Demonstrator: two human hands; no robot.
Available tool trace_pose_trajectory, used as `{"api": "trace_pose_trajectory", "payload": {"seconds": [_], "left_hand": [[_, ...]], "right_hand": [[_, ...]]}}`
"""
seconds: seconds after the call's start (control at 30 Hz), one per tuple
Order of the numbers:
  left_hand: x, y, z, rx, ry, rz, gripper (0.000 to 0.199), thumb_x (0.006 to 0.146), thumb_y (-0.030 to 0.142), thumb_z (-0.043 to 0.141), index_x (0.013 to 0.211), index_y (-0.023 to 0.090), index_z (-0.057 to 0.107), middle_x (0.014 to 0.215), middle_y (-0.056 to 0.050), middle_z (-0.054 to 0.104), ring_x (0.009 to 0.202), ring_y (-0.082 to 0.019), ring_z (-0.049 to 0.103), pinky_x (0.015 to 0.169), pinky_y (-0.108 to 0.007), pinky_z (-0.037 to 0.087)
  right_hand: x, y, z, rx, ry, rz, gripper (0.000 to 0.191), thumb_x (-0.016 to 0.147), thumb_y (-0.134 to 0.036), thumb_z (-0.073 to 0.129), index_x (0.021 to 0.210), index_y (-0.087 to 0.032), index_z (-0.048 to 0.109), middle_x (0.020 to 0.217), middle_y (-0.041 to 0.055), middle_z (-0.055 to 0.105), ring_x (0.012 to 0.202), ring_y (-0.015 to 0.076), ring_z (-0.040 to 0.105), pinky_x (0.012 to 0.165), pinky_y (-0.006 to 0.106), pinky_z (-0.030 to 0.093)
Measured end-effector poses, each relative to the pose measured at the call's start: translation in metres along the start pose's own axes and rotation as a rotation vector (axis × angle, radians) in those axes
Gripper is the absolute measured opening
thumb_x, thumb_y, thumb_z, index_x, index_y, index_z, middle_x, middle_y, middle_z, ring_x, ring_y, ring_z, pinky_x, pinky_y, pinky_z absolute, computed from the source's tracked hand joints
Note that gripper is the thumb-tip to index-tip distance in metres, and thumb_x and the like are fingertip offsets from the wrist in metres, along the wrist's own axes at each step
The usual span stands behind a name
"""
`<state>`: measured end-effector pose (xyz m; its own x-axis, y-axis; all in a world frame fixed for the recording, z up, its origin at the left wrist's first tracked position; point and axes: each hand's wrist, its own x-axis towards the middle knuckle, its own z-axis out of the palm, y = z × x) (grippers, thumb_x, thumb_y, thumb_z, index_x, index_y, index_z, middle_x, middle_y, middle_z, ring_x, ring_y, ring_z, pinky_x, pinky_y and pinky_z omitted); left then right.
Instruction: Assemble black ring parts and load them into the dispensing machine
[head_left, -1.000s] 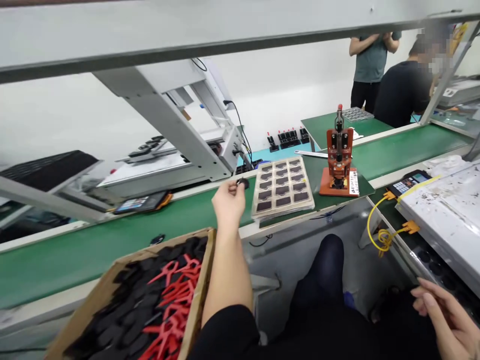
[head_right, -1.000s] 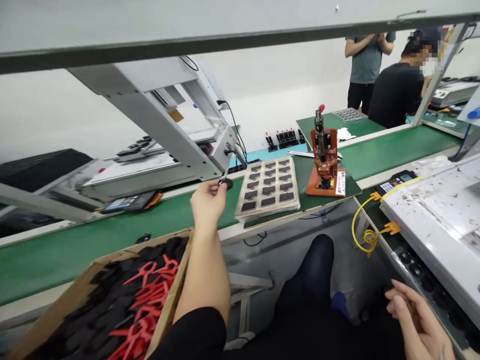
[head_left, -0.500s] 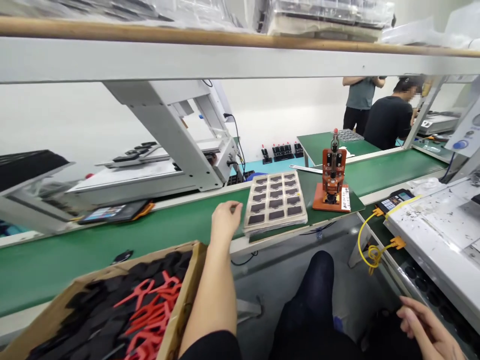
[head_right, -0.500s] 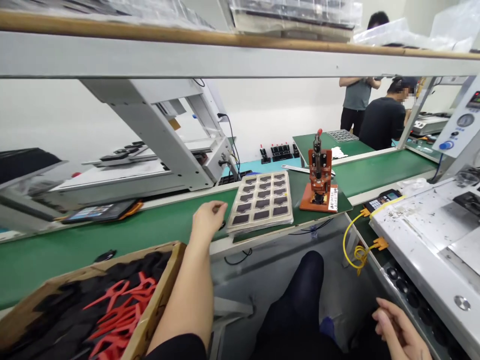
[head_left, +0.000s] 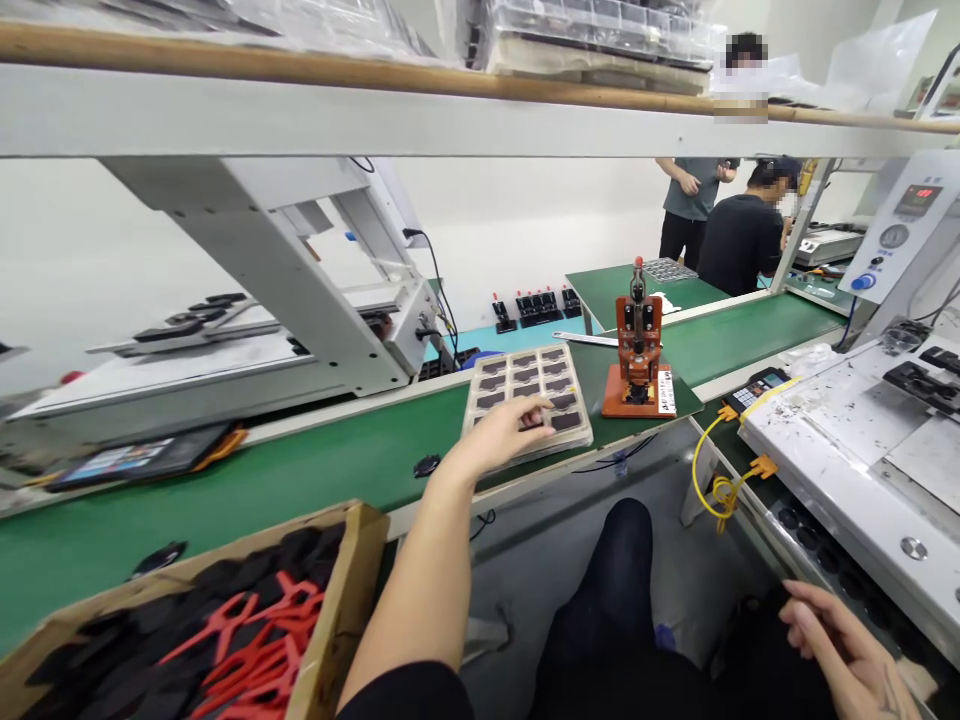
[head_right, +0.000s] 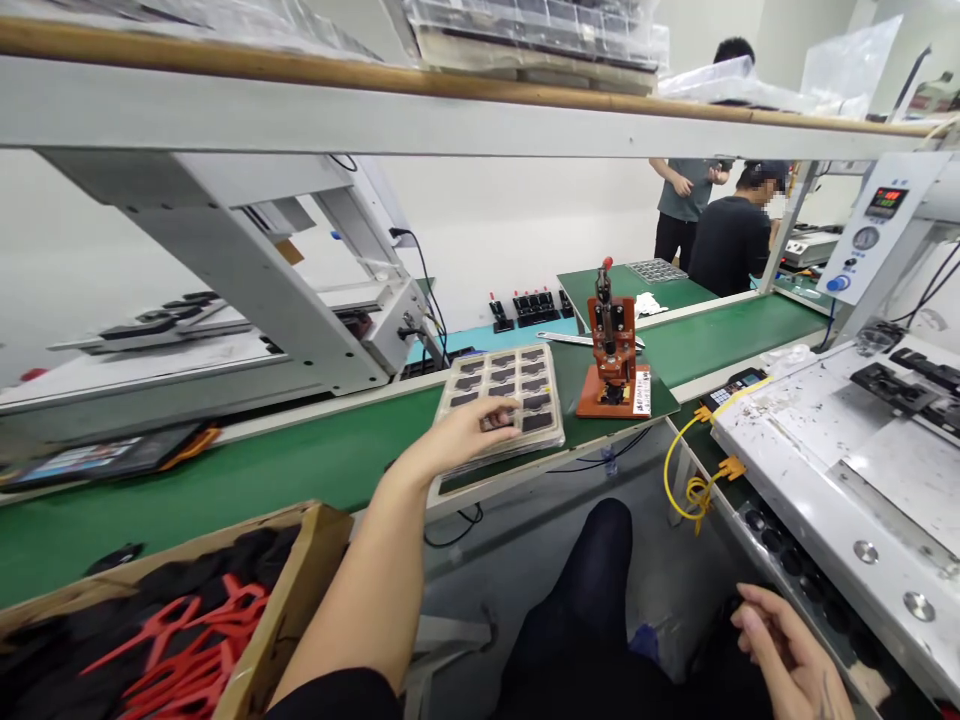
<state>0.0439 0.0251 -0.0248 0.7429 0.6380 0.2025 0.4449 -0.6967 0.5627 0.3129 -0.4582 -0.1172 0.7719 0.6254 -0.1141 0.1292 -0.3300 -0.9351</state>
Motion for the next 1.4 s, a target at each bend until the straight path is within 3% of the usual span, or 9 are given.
{"api": "trace_pose_trajectory", "payload": {"seconds": [0.13,0.27,0.47,0.6,0.7,0.8,0.97,1.13,1.4], "left_hand": [[0.002,-0.001,0.017,0.007,-0.038,0.016,0.039,0.086,0.06,0.075,0.084,0.021,0.076,0.091,-0.006,0.065,0.08,-0.025,0.064,0.078,-0.037,0.052],[0.004,-0.004,0.011,-0.019,-0.002,0.018,0.046,0.092,0.066,0.066,0.089,0.021,0.077,0.098,-0.007,0.064,0.087,-0.025,0.064,0.084,-0.039,0.053],[0.012,-0.01,0.01,-0.046,-0.028,0.002,0.05,0.086,0.071,0.071,0.086,0.021,0.079,0.095,-0.007,0.066,0.084,-0.025,0.064,0.082,-0.038,0.053],[0.008,-0.014,0.024,-0.05,-0.055,-0.018,0.051,0.084,0.071,0.072,0.083,0.021,0.08,0.092,-0.007,0.068,0.084,-0.025,0.065,0.081,-0.038,0.054],[0.004,-0.016,0.028,-0.056,-0.051,-0.033,0.05,0.086,0.069,0.071,0.087,0.021,0.082,0.094,-0.007,0.067,0.082,-0.024,0.066,0.082,-0.038,0.054],[0.002,-0.016,0.027,-0.062,-0.043,-0.034,0.048,0.086,0.067,0.071,0.087,0.021,0.082,0.094,-0.007,0.067,0.083,-0.024,0.066,0.082,-0.038,0.054],[-0.003,-0.012,0.027,-0.064,-0.01,-0.024,0.04,0.09,0.06,0.071,0.09,0.021,0.081,0.094,-0.006,0.066,0.086,-0.025,0.067,0.085,-0.039,0.053],[-0.008,-0.009,0.03,-0.067,0.016,-0.008,0.033,0.094,0.052,0.068,0.089,0.021,0.078,0.096,-0.006,0.065,0.088,-0.024,0.065,0.084,-0.038,0.052],[-0.01,-0.007,0.028,-0.111,0.048,0.031,0.03,0.097,0.047,0.066,0.089,0.021,0.078,0.098,-0.007,0.066,0.092,-0.025,0.064,0.086,-0.038,0.051]], "right_hand": [[-0.003,0.001,0.005,-0.007,0.019,0.015,0.063,0.086,-0.073,0.073,0.122,-0.022,0.081,0.1,0.0098,0.084,0.085,0.0248,0.08,0.082,0.028,0.069],[-0.003,0.006,0.002,-0.002,0.017,-0.022,0.06,0.088,-0.07,0.073,0.123,-0.022,0.08,0.1,0.0089,0.084,0.086,0.0246,0.081,0.083,0.028,0.069],[0.0,0.008,0.0,-0.044,-0.022,-0.053,0.051,0.094,-0.063,0.073,0.125,-0.023,0.08,0.103,0.0081,0.084,0.089,0.024,0.08,0.083,0.027,0.067],[0.023,-0.009,0.047,-0.048,-0.09,-0.223,0.042,0.104,-0.055,0.063,0.117,-0.02,0.082,0.104,0.0114,0.084,0.092,0.0254,0.081,0.085,0.031,0.067],[0.052,-0.035,0.105,-0.132,-0.184,-0.572,0.033,0.11,-0.043,0.056,0.114,-0.021,0.081,0.118,0.0129,0.082,0.11,0.028,0.079,0.103,0.04,0.062],[0.084,-0.067,0.162,-0.332,-0.286,-0.922,0.033,0.113,-0.031,0.047,0.132,-0.022,0.073,0.137,0.0154,0.076,0.127,0.029,0.071,0.109,0.047,0.059],[0.123,-0.108,0.228,-0.457,-0.355,-1.081,0.033,0.112,-0.026,0.051,0.142,-0.021,0.065,0.16,0.0133,0.061,0.146,0.0301,0.056,0.117,0.051,0.051],[0.137,-0.11,0.255,-0.588,-0.382,-1.157,0.036,0.111,-0.024,0.054,0.145,-0.019,0.063,0.166,0.0138,0.054,0.149,0.0348,0.052,0.116,0.055,0.049],[0.147,-0.099,0.256,-0.748,-0.386,-1.203,0.045,0.11,-0.02,0.053,0.154,-0.023,0.058,0.174,0.0076,0.045,0.147,0.0382,0.052,0.114,0.057,0.049]]}}
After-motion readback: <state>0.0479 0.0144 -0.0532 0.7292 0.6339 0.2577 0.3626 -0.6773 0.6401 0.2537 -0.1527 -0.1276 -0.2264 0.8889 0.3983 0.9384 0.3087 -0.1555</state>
